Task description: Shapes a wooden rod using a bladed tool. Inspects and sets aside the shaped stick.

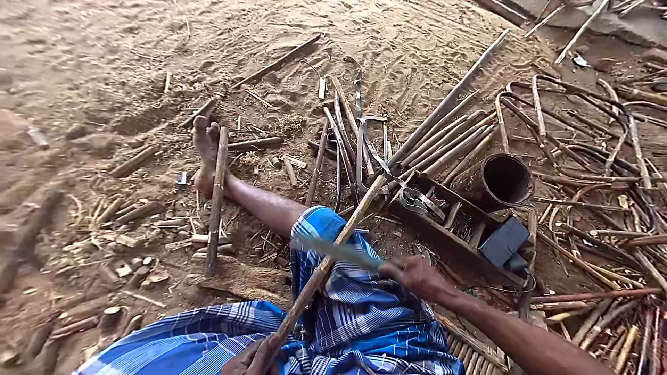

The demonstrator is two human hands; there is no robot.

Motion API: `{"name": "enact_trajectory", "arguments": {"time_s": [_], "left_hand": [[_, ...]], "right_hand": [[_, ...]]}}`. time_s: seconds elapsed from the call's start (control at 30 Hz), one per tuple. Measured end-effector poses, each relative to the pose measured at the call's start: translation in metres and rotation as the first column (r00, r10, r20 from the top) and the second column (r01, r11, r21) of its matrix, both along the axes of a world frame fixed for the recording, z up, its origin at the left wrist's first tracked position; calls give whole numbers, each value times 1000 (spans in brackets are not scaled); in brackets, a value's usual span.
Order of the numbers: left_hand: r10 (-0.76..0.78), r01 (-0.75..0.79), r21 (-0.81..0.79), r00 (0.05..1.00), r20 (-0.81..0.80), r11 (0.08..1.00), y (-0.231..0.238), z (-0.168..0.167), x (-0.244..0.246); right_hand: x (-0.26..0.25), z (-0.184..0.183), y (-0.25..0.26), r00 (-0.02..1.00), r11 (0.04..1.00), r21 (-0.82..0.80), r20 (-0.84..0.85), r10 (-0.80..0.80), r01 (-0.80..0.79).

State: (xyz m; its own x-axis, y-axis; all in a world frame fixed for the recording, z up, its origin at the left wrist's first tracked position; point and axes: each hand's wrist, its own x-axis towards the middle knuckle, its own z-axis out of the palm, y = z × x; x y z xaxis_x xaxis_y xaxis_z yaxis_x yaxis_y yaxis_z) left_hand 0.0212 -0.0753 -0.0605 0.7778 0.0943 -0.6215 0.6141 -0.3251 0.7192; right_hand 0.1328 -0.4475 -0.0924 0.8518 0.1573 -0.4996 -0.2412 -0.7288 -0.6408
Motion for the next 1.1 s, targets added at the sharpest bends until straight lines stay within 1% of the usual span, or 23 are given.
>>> {"name": "enact_trajectory", "arguments": {"time_s": [0.07,0.1,0.13,0.2,0.23,0.27,0.33,0.37,0.4,0.47,0.5,0.53,0.6,0.63,0.67,0.73,0.77,0.8,0.87,0.9,1.0,1.03,1.1], "left_hand": [[-12,11,69,1000,12,998,1,-5,-3],[-4,2,78,1000,29,997,0,-9,-5],[10,-14,77,998,54,997,-2,-11,-5],[33,-36,25,994,104,999,-2,-11,-7],[33,-30,-23,993,110,999,-2,-8,-6],[53,-47,-54,991,121,997,-4,-6,-3],[104,-95,-69,984,144,993,-7,-3,-2],[119,-109,-70,981,157,992,-8,-4,-2],[125,-114,-74,979,160,991,-7,-5,-2],[123,-112,-86,984,125,990,-6,-6,-2],[119,-111,-89,988,96,990,-6,-4,-3],[115,-108,-96,991,72,990,-5,-2,-1],[87,-83,-99,996,36,992,-6,0,2],[66,-64,-87,998,17,994,-7,-1,2],[44,-44,-60,999,-4,997,-5,-2,3],[13,-14,-19,999,-40,1000,-2,-2,0],[7,-7,-16,999,-40,1000,-1,-1,0],[7,-8,-23,999,-37,1000,-1,-1,2],[10,-13,-45,999,-52,999,-3,-2,3],[10,-14,-53,998,-61,999,-3,-2,4],[-8,-2,-98,995,-98,995,3,-2,5],[-4,-12,-138,993,-114,990,3,-2,5],[29,-62,-219,988,-153,974,1,-3,8]], "right_hand": [[20,-10,-12,966,965,47,4,-259,259],[26,-20,-17,943,943,33,22,-331,330],[26,-25,-17,953,955,18,46,-298,298],[10,-20,-8,996,999,-53,85,1,4],[5,-15,-5,990,990,-97,91,110,-101],[8,-11,-5,993,995,-75,90,74,-68],[26,-15,-10,981,981,11,34,-191,191],[30,-23,-11,965,966,18,34,-258,258],[27,-27,-8,973,975,8,57,-223,223],[11,-19,5,995,996,-71,86,54,-48],[6,-13,8,989,987,-101,67,132,-125],[11,-11,7,996,995,-73,44,71,-68],[28,-21,-1,980,980,-13,10,-197,197],[30,-29,-2,967,967,-8,31,-253,253],[27,-29,2,978,979,-13,47,-205,205],[10,-21,12,994,996,-78,90,55,-48],[9,-17,12,991,992,-95,90,95,-86],[16,-15,10,996,998,-64,82,22,-17],[32,-24,4,977,979,-5,65,-204,204],[32,-30,5,974,977,-3,71,-213,214],[18,-21,18,987,994,-64,127,102,-94],[20,-18,17,992,997,-47,108,65,-60],[35,-21,9,984,984,28,35,-175,174]]}}
